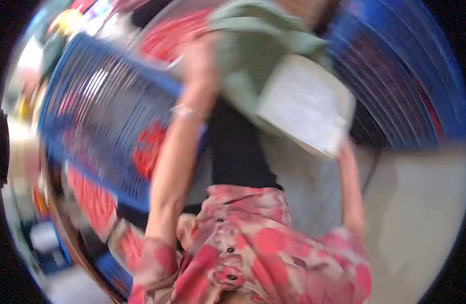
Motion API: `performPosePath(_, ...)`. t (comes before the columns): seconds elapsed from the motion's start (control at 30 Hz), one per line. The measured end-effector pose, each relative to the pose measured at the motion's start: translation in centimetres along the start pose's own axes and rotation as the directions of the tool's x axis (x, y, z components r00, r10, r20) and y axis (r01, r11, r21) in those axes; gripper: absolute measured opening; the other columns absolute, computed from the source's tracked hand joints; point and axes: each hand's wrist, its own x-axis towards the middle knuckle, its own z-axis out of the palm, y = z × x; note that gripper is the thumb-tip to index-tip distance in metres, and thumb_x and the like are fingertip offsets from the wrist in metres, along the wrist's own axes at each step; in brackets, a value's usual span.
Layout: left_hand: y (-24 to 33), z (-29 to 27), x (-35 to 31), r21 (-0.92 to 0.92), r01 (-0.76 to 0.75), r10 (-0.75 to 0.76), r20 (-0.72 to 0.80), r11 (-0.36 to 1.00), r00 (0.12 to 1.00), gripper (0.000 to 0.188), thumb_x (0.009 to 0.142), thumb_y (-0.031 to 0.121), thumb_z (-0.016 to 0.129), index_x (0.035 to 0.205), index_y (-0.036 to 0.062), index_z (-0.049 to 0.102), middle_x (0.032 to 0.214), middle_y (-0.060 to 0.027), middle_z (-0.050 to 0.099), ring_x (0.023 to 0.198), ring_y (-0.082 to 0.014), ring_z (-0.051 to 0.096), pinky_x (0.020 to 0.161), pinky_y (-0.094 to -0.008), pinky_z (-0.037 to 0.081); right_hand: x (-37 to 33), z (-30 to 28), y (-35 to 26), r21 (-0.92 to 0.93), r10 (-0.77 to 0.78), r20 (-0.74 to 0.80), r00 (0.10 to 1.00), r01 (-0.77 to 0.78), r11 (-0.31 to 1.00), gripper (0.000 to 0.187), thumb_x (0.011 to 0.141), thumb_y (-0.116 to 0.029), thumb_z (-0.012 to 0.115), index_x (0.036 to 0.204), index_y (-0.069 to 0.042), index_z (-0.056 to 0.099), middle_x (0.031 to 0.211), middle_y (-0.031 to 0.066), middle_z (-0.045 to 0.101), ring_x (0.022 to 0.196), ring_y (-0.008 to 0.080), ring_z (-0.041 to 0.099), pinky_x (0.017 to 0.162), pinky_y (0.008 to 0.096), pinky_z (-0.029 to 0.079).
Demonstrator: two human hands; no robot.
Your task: Sorting small red plastic components and weighing them on a digital scale to ensure correct batch sizes.
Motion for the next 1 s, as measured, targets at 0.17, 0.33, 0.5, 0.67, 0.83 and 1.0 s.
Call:
performPosePath(0.17,-2.6,-2.4,-8.8,0.351,-0.465,0.531,-0.116,0.813,0.839,0.027,0.083,0.01,0.063,0.103,-0.0034,0.051,0.106,-0.0175,0.052,0.101,-0.0289,0.053,0.083,-0.0418,0.047,-8.5,-6.7,2.6,-0.423,0.248,0.299,0.922,-0.105,0.9,0.035,0.093,-0.018,0.055,0.124,-0.001,0.056,0.113,0.0116,0.064,0.094,0.0235,0.064,0.087,0.0401,0.054)
performPosePath(0.33,-5.7,-16.9,-15.8,0.243,-0.091,0.116,-0.09,0.966,0.989,0.023,0.09,0.017,0.063,0.106,0.0012,0.057,0.102,-0.0133,0.058,0.097,-0.0219,0.058,0.083,-0.0341,0.05,-5.1,-0.5,-0.8,-0.605,0.208,0.399,0.893,0.086,0.792,0.04,0.09,-0.018,0.058,0.126,-0.001,0.053,0.115,0.0121,0.062,0.1,0.0245,0.061,0.091,0.0402,0.051)
performPosePath(0.5,-9.7,-33.1,-21.4,0.539,0.208,0.033,-0.403,0.816,0.914,0.022,0.09,0.015,0.061,0.105,-0.0012,0.062,0.09,-0.0076,0.066,0.085,-0.0163,0.061,0.078,-0.0296,0.049,-1.4,13.4,1.2,-0.679,0.098,0.496,0.863,0.315,0.663,0.046,0.087,-0.019,0.061,0.128,-0.001,0.05,0.117,0.0126,0.06,0.106,0.0255,0.057,0.095,0.0404,0.048)
performPosePath(0.67,-9.2,-36.0,-25.0,0.394,0.33,-0.066,-0.553,0.858,0.831,0.022,0.089,0.015,0.062,0.1,-0.003,0.061,0.087,-0.0119,0.066,0.081,-0.0197,0.063,0.075,-0.032,0.05,0.7,33.5,12.3,-0.502,0.369,0.563,0.74,-0.048,0.863,0.047,0.092,-0.021,0.057,0.133,0.001,0.046,0.127,0.0147,0.056,0.115,0.0271,0.056,0.1,0.0414,0.046)
performPosePath(0.83,-10.0,-35.9,-21.8,0.476,0.25,0.004,-0.47,0.843,0.882,0.023,0.089,0.016,0.062,0.099,-0.0043,0.061,0.086,-0.0157,0.067,0.08,-0.0234,0.066,0.074,-0.0342,0.051,8.5,42.4,24.6,-0.433,0.425,0.497,0.757,-0.208,0.877,0.035,0.098,-0.013,0.044,0.129,0.003,0.049,0.119,0.017,0.062,0.104,0.0258,0.064,0.088,0.0411,0.055)
performPosePath(1.0,-12.3,-38.1,-15.9,0.577,0.267,-0.001,-0.418,0.772,0.908,0.023,0.089,0.017,0.062,0.099,-0.0043,0.062,0.083,-0.0163,0.067,0.078,-0.0243,0.067,0.073,-0.0358,0.052,22.4,39.4,31.3,-0.467,0.387,0.4,0.831,-0.179,0.866,0.03,0.094,-0.01,0.046,0.122,-0.001,0.054,0.104,0.0115,0.063,0.089,0.0215,0.064,0.078,0.0363,0.053)
